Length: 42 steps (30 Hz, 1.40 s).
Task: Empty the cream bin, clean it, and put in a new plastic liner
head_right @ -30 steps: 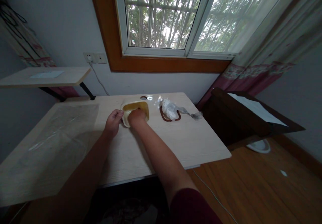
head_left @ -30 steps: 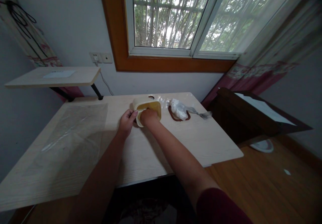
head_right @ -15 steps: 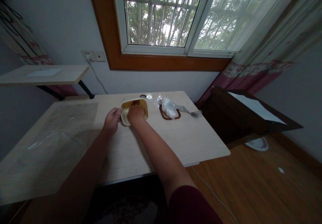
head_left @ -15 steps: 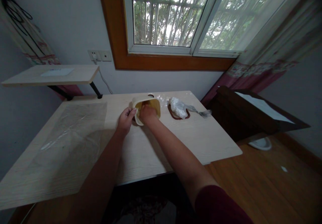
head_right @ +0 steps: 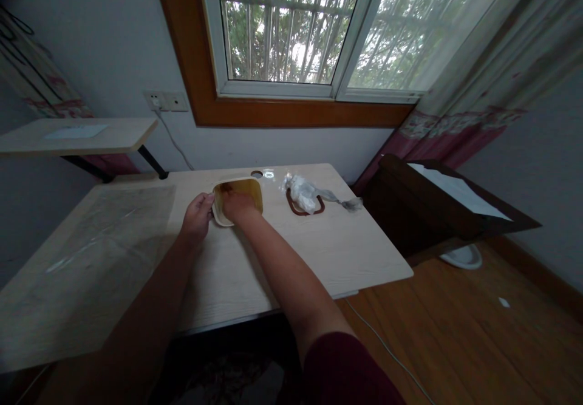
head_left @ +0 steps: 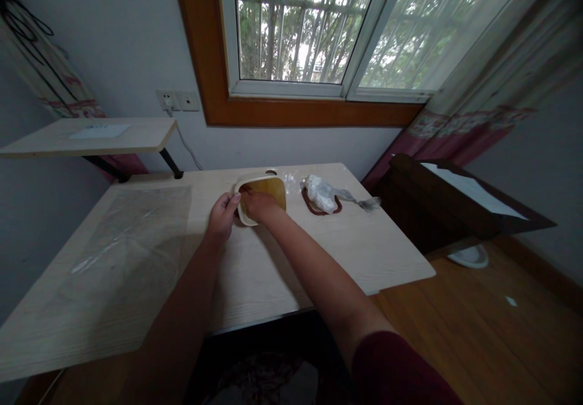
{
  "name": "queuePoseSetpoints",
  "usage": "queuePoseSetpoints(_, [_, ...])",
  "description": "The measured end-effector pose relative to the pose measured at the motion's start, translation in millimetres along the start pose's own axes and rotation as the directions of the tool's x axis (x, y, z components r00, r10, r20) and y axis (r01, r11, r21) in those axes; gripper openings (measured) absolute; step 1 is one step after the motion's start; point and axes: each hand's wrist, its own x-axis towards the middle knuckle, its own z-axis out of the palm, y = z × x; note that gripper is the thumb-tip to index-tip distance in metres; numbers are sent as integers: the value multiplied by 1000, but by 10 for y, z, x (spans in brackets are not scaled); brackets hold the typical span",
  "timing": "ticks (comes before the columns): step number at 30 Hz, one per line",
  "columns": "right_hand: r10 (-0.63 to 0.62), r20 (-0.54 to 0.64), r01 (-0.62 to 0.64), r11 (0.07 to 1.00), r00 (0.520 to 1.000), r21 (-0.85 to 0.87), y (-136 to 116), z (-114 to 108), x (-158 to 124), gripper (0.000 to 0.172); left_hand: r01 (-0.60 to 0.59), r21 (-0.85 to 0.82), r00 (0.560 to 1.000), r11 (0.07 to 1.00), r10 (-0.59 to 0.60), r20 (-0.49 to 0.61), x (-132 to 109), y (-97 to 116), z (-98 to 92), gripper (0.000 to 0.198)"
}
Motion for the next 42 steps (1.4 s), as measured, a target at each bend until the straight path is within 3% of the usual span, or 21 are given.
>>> queuePoseSetpoints(9, [207, -54, -207, 978, 977, -8, -97, 26, 0, 43, -9, 6, 1000, 1000, 9, -11, -22, 66, 24, 50])
queuePoseSetpoints(15, [307, 10, -306, 951, 952, -50, -31, -26, -25, 46, -8, 48, 1000, 999, 7, 28, -63, 69, 100, 49])
queuePoseSetpoints(23, [232, 181, -224, 972, 956, -68, 12, -13, 31, 37, -20, 80, 1000, 997, 18, 19, -126, 181, 135, 47])
queuePoseSetpoints(42, [55, 187, -44, 997, 981, -66, 89, -17, 1, 41, 5, 29, 998, 1000, -6, 59, -96, 129, 74, 49])
